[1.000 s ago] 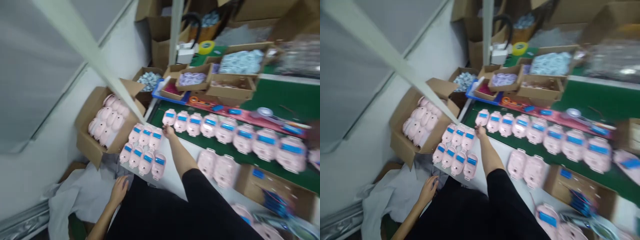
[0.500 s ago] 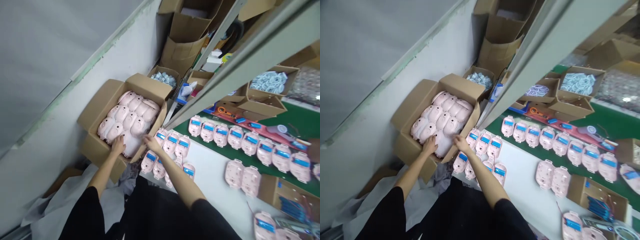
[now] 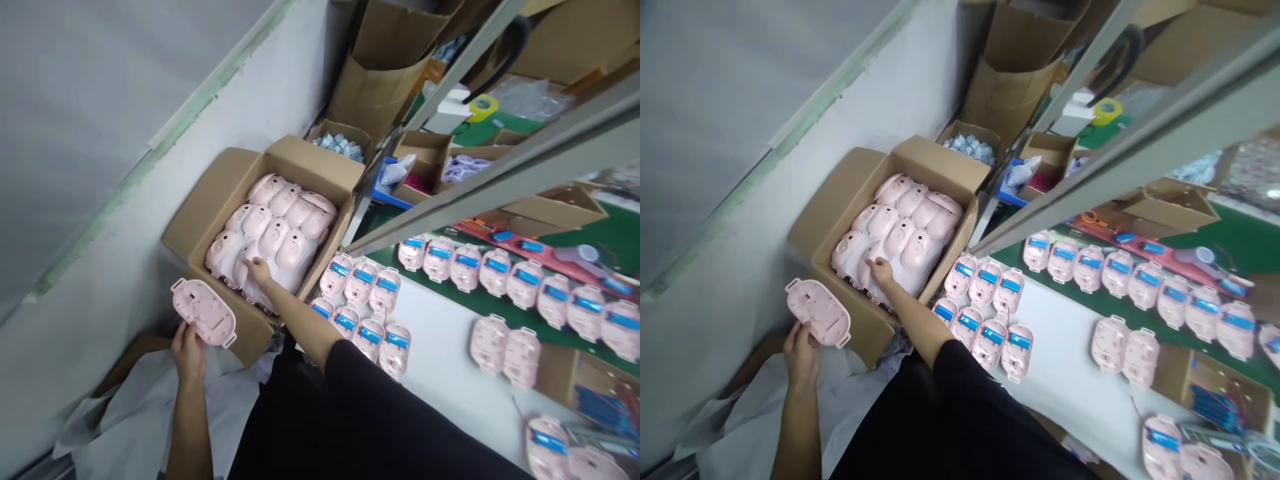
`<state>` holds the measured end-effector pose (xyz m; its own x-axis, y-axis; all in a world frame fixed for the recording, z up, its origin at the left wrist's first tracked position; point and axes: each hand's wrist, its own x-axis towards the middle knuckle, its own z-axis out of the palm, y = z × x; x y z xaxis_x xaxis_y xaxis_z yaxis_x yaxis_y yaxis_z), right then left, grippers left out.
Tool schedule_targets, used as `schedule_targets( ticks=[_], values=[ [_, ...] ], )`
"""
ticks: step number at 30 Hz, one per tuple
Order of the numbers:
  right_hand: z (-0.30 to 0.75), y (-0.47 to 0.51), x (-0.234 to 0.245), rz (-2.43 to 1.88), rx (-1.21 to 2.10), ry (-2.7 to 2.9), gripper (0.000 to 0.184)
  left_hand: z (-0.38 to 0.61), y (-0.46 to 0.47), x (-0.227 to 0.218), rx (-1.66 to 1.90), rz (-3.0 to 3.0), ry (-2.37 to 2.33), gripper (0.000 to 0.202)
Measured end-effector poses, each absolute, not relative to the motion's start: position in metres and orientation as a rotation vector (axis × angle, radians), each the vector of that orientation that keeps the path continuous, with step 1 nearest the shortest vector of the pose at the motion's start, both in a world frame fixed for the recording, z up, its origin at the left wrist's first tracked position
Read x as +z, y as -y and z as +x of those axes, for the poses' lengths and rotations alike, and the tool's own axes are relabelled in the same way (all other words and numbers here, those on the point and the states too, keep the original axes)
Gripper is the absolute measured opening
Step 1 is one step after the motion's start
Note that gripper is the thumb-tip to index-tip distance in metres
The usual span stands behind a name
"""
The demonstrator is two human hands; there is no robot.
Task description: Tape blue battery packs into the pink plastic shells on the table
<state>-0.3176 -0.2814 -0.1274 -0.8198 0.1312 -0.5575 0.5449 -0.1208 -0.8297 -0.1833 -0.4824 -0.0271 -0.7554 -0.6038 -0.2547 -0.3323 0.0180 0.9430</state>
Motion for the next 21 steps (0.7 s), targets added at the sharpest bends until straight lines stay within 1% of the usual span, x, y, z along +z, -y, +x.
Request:
schedule_targets(
  ticks=[3, 6, 8, 10, 12, 14, 16, 18, 20, 21],
  values=[
    [-0.265, 0.224, -0.102, 0.775, -2.140, -1.881, 0.026, -0.163, 0.454, -0.027, -1.892, 0.949, 2.174, 0.050],
    [-0.178, 0.123, -0.079, 0.898, -2.244, -1.910, 0.028, -0.155, 0.400, -0.044, -1.951, 0.661, 2.539, 0.048],
    [-0.106, 0.048, -0.070, 1.077, -2.292, -1.936, 0.033, -0.154, 0.348, -0.058, -1.900, 0.157, 2.862, 0.045],
    [-0.031, -0.022, -0.067, 1.341, -2.250, -1.973, 0.039, -0.154, 0.283, -0.070, -1.760, -0.560, 3.076, 0.040],
    [0.037, -0.080, -0.072, 1.608, -2.114, -2.042, 0.039, -0.152, 0.208, -0.076, -1.513, -1.265, 3.127, 0.036],
    [0.093, -0.125, -0.081, 1.749, -1.950, -2.185, 0.030, -0.145, 0.128, -0.080, -1.053, -1.832, 3.084, 0.040],
    [0.132, -0.159, -0.092, 1.721, -1.722, -2.400, 0.015, -0.134, 0.045, -0.086, -0.589, -2.186, 2.947, 0.044],
    [0.156, -0.187, -0.100, 1.575, -1.362, -2.620, 0.002, -0.122, -0.034, -0.097, -0.321, -2.389, 2.816, 0.044],
    [0.168, -0.214, -0.108, 1.365, -0.954, -2.764, 0.014, -0.113, -0.104, -0.115, -0.207, -2.508, 2.755, 0.040],
    [0.170, -0.228, -0.111, 1.236, -0.805, -2.801, 0.020, -0.109, -0.134, -0.126, -0.141, -2.550, 2.736, 0.038]
  ],
)
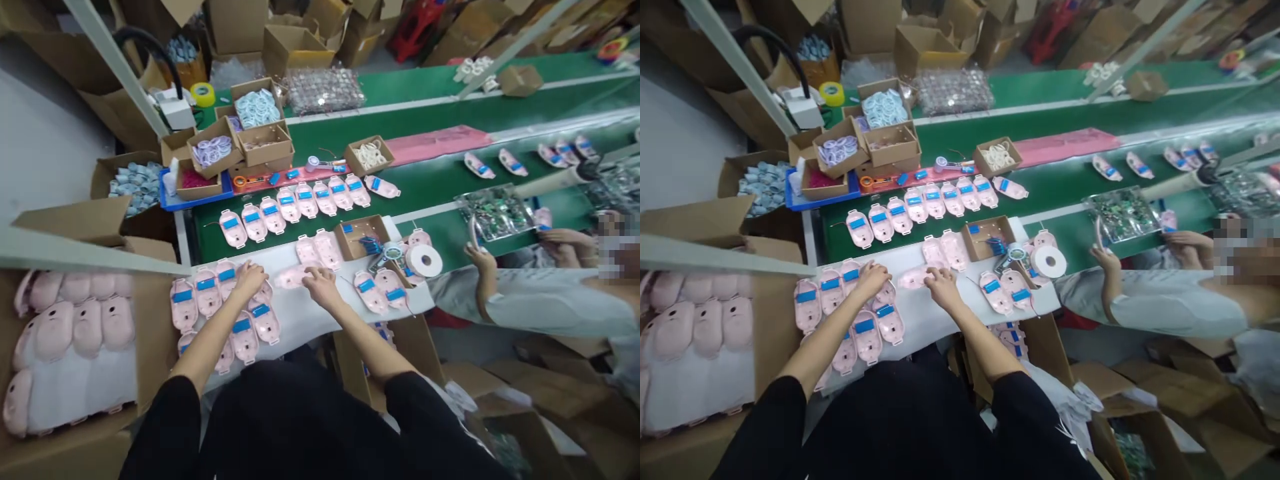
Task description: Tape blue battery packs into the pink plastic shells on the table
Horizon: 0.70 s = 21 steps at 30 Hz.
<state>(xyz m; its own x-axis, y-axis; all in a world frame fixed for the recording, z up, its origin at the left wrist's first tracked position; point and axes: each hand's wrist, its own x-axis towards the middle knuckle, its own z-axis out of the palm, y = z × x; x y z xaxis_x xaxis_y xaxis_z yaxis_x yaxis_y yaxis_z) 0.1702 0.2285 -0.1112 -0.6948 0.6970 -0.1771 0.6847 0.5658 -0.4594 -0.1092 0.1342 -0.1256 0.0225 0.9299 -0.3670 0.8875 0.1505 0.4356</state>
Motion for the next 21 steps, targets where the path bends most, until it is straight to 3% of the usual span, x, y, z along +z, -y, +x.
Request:
schedule_targets(
  ticks=[5, 9, 14, 18, 21],
  values=[
    [0.156, -0.305, -0.141, -0.698, 0.791, 3.136, 0.028, -0.104, -0.213, -0.171, -0.065, 1.728, -1.823, 0.026],
    [0.131, -0.340, -0.172, -0.500, 0.867, 3.177, 0.024, -0.092, -0.201, -0.178, -0.045, 1.673, -2.025, 0.045],
    [0.120, -0.342, -0.196, -0.509, 0.865, 3.205, 0.027, -0.060, -0.169, -0.183, 0.004, 1.274, -2.478, 0.062],
    [0.128, -0.336, -0.207, -0.628, 0.899, 3.176, 0.034, -0.053, -0.173, -0.198, 0.050, 1.326, -2.318, 0.053],
    [0.136, -0.333, -0.205, -0.635, 0.804, 3.151, 0.037, -0.054, -0.182, -0.202, 0.168, 1.409, -2.223, 0.058]
  ],
)
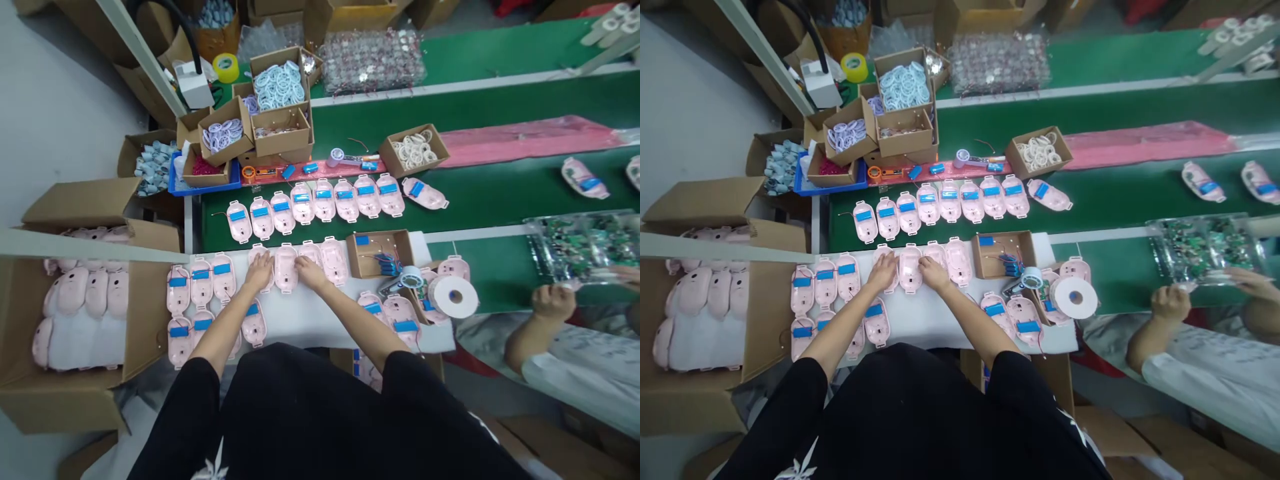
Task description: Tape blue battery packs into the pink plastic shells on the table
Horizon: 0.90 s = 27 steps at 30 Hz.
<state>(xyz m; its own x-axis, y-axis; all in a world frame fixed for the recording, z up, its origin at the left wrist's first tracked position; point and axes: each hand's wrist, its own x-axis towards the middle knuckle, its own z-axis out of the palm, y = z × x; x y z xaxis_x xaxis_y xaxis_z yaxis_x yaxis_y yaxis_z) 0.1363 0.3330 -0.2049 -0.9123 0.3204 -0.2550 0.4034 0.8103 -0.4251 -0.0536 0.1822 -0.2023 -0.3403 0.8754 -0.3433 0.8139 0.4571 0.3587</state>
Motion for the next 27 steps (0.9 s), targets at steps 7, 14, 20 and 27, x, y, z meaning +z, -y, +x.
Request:
schedule_targets(
  ticks=[7, 14, 20, 27],
  values=[
    [0.133, -0.273, -0.178, 0.549, -0.717, -2.758, 0.034, -0.022, -0.122, -0.177, 0.528, 1.413, -2.324, 0.047],
    [0.129, -0.140, -0.178, 0.295, -0.778, -2.319, 0.039, 0.003, 0.091, -0.120, 0.678, 1.178, -2.674, 0.020],
    [0.076, -0.081, -0.156, 0.239, -0.958, -2.419, 0.048, -0.120, 0.277, -0.056, 0.658, 0.301, -3.064, 0.017],
    [-0.153, 0.031, -0.097, -0.050, -1.095, -2.686, 0.036, -0.336, 0.300, -0.111, 0.632, -0.010, -2.884, 0.045]
  ],
)
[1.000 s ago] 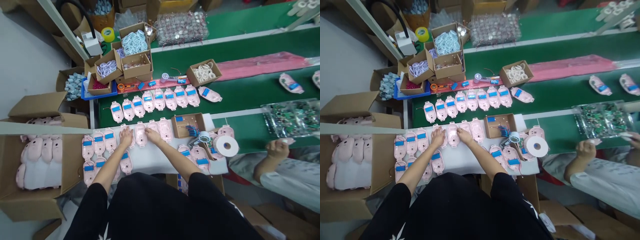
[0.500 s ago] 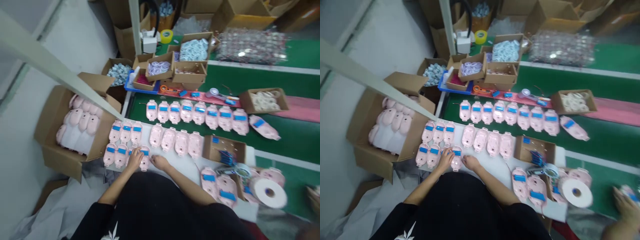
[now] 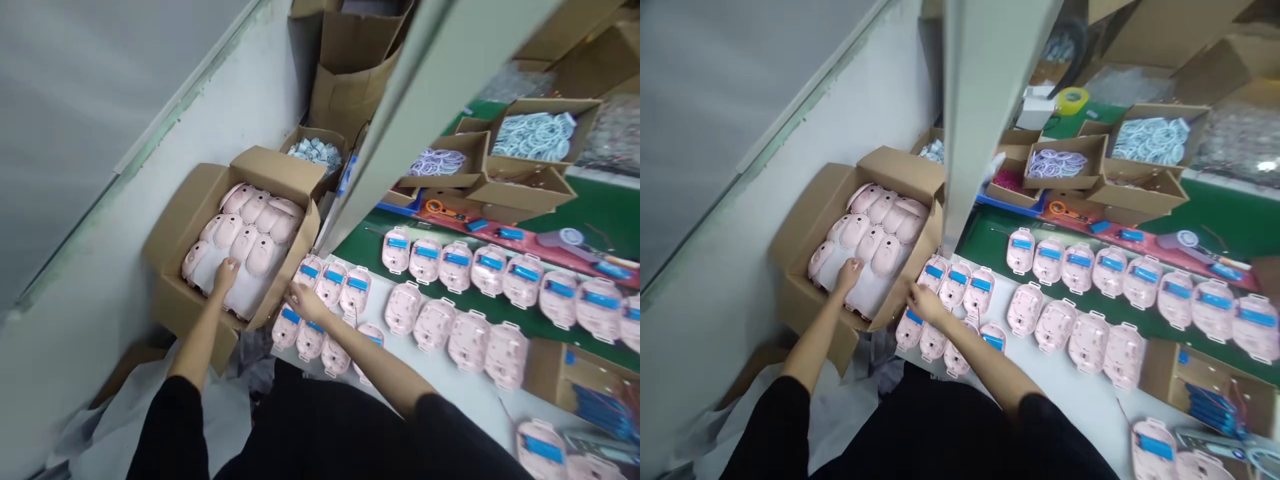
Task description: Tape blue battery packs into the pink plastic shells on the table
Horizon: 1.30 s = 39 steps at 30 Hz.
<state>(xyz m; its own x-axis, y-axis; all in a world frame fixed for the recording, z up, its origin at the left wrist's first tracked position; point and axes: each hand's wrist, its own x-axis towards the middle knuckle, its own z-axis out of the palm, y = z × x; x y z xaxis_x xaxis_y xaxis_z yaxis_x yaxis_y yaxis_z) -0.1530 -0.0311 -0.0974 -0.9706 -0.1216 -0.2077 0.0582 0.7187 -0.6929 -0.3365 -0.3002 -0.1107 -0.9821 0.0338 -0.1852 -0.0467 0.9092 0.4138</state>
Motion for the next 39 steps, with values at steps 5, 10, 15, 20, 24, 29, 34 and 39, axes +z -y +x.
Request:
schedule_targets(
  ticks=[5, 10, 15, 20, 24, 29, 34, 39],
  values=[
    [-0.317, 0.092, -0.119, 0.258, -0.825, -2.758, 0.043, -0.370, 0.262, -0.170, 0.642, -0.255, -2.923, 0.080],
    [-0.354, 0.120, -0.161, 0.807, -1.238, -2.435, 0.081, -0.374, 0.275, -0.162, 1.149, -0.362, -2.892, 0.081],
    [-0.352, 0.120, -0.153, 1.076, -1.601, -2.222, 0.068, -0.360, 0.300, -0.120, 1.593, -0.299, -2.788, 0.079],
    [-0.282, 0.087, -0.104, 0.735, -2.122, -2.155, 0.032, -0.266, 0.333, -0.072, 1.843, -0.187, -2.828, 0.065],
    [-0.111, 0.016, -0.076, 0.764, -2.510, -1.886, 0.047, -0.152, 0.312, -0.055, 1.456, -0.030, -2.822, 0.047],
    [0.152, -0.108, -0.082, 1.440, -2.012, -2.052, 0.045, -0.010, 0.179, -0.083, 1.292, 0.838, -2.449, 0.019],
    [0.315, -0.203, -0.123, 1.431, -1.388, -2.387, 0.030, 0.096, 0.032, -0.150, 0.947, 1.425, -2.021, 0.041],
    [0.369, -0.246, -0.175, 1.520, -1.206, -2.424, 0.029, 0.161, -0.042, -0.202, 0.682, 1.571, -1.829, 0.052]
  ],
)
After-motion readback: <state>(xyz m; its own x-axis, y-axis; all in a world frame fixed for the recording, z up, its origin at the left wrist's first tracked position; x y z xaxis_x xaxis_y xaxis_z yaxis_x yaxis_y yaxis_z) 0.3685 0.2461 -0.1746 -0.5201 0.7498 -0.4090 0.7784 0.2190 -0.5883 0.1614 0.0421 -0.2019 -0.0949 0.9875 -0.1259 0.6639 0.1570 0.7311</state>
